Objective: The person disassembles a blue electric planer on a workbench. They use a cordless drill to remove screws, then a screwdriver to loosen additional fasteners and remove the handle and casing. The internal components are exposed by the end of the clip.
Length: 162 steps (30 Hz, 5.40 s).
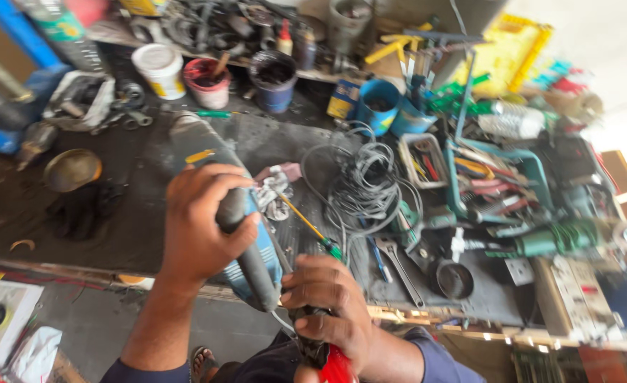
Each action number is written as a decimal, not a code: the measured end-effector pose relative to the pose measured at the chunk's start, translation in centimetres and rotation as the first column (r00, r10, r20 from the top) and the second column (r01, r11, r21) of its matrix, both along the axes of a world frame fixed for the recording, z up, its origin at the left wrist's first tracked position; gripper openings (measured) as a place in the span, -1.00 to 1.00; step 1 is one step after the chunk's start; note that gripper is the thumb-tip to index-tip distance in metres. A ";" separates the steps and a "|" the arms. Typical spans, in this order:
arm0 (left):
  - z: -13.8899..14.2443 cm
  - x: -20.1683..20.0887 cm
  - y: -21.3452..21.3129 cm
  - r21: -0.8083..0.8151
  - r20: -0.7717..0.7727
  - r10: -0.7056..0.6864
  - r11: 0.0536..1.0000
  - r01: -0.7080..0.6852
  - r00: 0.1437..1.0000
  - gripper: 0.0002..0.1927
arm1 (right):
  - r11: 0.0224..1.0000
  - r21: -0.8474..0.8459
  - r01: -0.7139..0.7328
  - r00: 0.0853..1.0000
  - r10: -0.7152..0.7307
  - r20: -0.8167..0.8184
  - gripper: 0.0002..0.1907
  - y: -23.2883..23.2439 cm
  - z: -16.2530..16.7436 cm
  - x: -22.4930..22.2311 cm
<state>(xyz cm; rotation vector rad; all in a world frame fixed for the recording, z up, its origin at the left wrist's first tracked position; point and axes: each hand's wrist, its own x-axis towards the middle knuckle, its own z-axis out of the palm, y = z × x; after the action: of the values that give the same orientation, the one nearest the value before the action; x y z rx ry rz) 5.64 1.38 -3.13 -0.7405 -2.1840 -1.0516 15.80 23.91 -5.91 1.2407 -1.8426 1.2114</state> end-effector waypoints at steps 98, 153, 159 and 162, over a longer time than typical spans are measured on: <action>-9.9 17.6 48.4 -0.012 0.130 -0.404 0.913 0.409 0.906 -0.76 | 0.249 0.233 0.940 0.031 -0.742 0.669 -0.80 65.0 -13.3 6.0; -14.7 29.1 -1.6 -0.545 0.132 0.228 0.830 -0.122 0.965 -0.75 | 0.899 0.438 0.029 0.571 -0.374 0.730 -0.48 -0.5 -8.6 13.0; -15.3 27.9 -5.1 -0.585 0.150 0.246 0.803 -0.115 0.957 -0.85 | 0.922 0.335 0.196 -0.069 -0.328 0.942 -0.39 -5.4 -9.7 12.0; -15.2 26.8 -5.4 -0.611 0.151 0.255 0.784 -0.113 0.955 -0.87 | 0.895 0.313 0.319 -0.143 -0.281 0.949 -0.39 -5.7 -10.7 11.9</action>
<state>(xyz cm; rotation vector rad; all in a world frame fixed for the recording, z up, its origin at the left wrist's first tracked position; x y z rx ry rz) 32.45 -4.03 -18.30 -0.6642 -2.7660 -0.3342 27.67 18.17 -16.63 -0.6692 -2.7782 2.0713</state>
